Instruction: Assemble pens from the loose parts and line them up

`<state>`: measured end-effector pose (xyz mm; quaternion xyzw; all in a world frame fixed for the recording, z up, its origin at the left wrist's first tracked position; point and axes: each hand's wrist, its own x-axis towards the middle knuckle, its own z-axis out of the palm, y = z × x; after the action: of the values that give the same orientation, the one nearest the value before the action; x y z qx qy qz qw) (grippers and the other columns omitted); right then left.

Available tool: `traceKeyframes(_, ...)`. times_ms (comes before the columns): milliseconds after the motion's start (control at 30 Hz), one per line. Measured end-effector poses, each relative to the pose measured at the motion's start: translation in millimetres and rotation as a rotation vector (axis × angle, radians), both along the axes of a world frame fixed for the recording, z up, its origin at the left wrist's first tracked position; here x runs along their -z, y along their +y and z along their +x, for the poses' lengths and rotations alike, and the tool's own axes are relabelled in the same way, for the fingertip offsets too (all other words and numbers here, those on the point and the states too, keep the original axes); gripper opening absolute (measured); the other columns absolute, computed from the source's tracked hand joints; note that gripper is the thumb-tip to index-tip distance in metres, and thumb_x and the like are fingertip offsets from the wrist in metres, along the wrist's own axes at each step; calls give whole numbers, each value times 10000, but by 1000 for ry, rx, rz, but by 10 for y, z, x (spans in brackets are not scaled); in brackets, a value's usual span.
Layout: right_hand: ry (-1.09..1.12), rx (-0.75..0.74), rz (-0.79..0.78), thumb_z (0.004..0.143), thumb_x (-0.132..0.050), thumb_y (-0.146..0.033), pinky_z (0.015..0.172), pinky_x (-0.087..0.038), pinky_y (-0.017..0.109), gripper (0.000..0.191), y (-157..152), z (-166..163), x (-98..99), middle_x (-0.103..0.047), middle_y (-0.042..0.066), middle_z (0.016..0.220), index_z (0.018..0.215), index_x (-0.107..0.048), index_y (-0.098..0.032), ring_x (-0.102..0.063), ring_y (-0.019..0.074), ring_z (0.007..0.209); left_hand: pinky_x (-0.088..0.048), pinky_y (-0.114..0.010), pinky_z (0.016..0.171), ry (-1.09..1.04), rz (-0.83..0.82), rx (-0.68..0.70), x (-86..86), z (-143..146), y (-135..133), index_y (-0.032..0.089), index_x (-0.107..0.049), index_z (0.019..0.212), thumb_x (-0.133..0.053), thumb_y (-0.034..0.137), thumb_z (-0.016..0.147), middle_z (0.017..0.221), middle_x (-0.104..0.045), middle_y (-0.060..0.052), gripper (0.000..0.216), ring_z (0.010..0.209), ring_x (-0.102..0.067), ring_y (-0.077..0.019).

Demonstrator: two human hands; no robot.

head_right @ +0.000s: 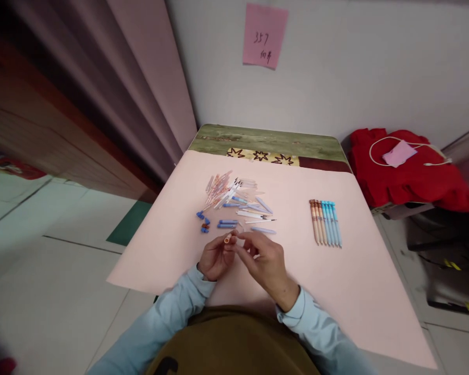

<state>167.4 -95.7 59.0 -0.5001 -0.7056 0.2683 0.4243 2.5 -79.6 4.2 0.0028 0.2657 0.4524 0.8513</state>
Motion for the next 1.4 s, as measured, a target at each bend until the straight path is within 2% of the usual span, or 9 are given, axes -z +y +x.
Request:
traceKeyframes(167,-179,-48,76,923,-628,-306,583,-443,248,207,83,-149,14,-659,12,746,1102,-708,-239,-577,127,617,-390,-75,385,43,3,18,62,18,10,137,-668,847,-666,218,860,747,-679,-26,83,486,-543,-22)
traceKeyframes(233,-206,-48,100,932,-608,-284,584,-435,247,180,109,-168,25,-656,13,735,1064,-720,-233,-582,126,620,-395,-87,395,33,-10,30,55,29,11,139,-674,860,-658,235,872,771,-695,-33,98,517,-570,-36)
traceKeyframes(400,-199,-24,152,918,-625,-259,579,-427,249,156,120,-165,9,-662,11,710,1026,-733,-230,-586,126,614,-533,-166,619,63,-16,20,25,62,20,145,-672,913,-622,256,911,854,-726,-60,123,769,-694,-118)
traceKeyframes(600,-178,8,198,917,-628,-270,570,-436,262,128,108,-142,-52,-670,12,683,969,-742,-242,-589,131,589,-546,-224,778,129,91,10,76,106,-3,153,-670,874,-683,268,870,871,-713,-45,115,849,-682,-133)
traceKeyframes(733,-141,-4,283,900,-657,-273,553,-438,265,91,99,-129,-48,-678,14,648,908,-739,-233,-589,133,558,-520,-193,730,109,168,-24,66,129,-38,148,-658,793,-731,248,828,759,-652,-4,128,739,-627,-91)
traceKeyframes(867,-144,-33,335,893,-660,-262,579,-470,271,76,79,-78,35,-714,25,683,902,-733,-241,-627,143,587,-499,-201,667,145,225,42,7,138,-60,142,-629,724,-748,296,813,708,-604,-6,214,672,-585,-94)
traceKeyframes(1133,-103,-95,339,888,-643,-247,643,-528,281,82,55,124,206,-757,33,780,944,-703,-247,-674,147,628,-494,-221,614,154,235,145,41,132,-49,124,-666,968,-727,394,821,809,-657,-59,313,686,-629,-131)
traceKeyframes(1267,-55,-123,377,894,-641,-213,614,-524,266,111,101,160,240,-742,22,789,1001,-665,-230,-651,130,609,-479,-173,594,142,252,91,59,124,-44,133,-632,918,-777,273,779,764,-638,-28,244,667,-628,-104)
traceKeyframes(1400,20,-151,388,884,-663,-182,592,-517,259,148,152,166,287,-723,17,797,1024,-639,-223,-635,126,619,-502,-191,622,162,242,38,52,137,-39,143,-628,954,-783,277,776,789,-642,-22,272,695,-637,-113)
